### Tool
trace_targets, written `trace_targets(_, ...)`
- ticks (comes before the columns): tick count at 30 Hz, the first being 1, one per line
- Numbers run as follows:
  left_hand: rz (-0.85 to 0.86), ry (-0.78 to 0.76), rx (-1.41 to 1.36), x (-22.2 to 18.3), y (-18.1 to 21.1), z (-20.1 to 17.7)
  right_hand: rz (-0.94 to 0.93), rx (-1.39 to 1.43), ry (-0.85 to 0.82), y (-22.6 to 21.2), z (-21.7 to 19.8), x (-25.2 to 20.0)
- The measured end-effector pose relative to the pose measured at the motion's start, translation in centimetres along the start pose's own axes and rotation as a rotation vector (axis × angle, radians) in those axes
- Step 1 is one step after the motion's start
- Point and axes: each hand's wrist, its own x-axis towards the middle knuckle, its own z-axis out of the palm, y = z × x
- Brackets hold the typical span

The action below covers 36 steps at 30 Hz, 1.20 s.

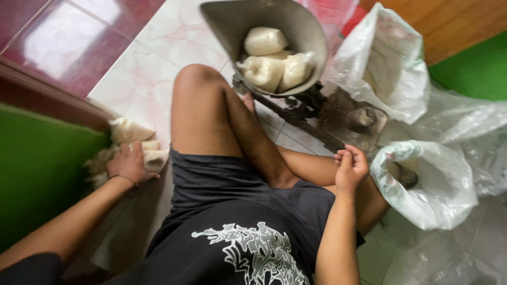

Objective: The person sits on the floor and weighs small plastic bags filled with flour using a balance scale, adjusting the number of bags on the scale and then filling a new plastic bag with loose flour from a sack using a metal tin.

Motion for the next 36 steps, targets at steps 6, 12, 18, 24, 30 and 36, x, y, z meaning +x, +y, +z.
trace_targets(6, 0.037, 0.186, -0.102, -0.7, -2.4, 3.4, -0.041, -0.012, -0.008, -1.0, -0.1, 0.0)
trace_targets(12, 0.056, 0.415, -0.126, 0.4, -3.5, 8.2, -0.033, 0.016, 0.007, -1.4, -0.2, -0.1)
trace_targets(18, 0.123, 0.597, -0.045, 1.4, -3.7, 10.2, -0.025, 0.015, -0.007, -1.9, -0.3, -0.4)
trace_targets(24, 0.129, 0.611, -0.012, 1.5, -3.3, 9.6, -0.014, 0.029, 0.001, -2.7, -0.1, -0.6)
trace_targets(30, 0.059, 0.598, -0.418, -0.9, -0.9, 1.9, 0.003, 0.047, 0.001, -2.3, 0.0, -0.4)
trace_targets(36, -0.143, 0.517, -0.435, -0.7, 0.3, 1.9, 0.005, 0.045, 0.009, -1.9, -0.1, -0.4)
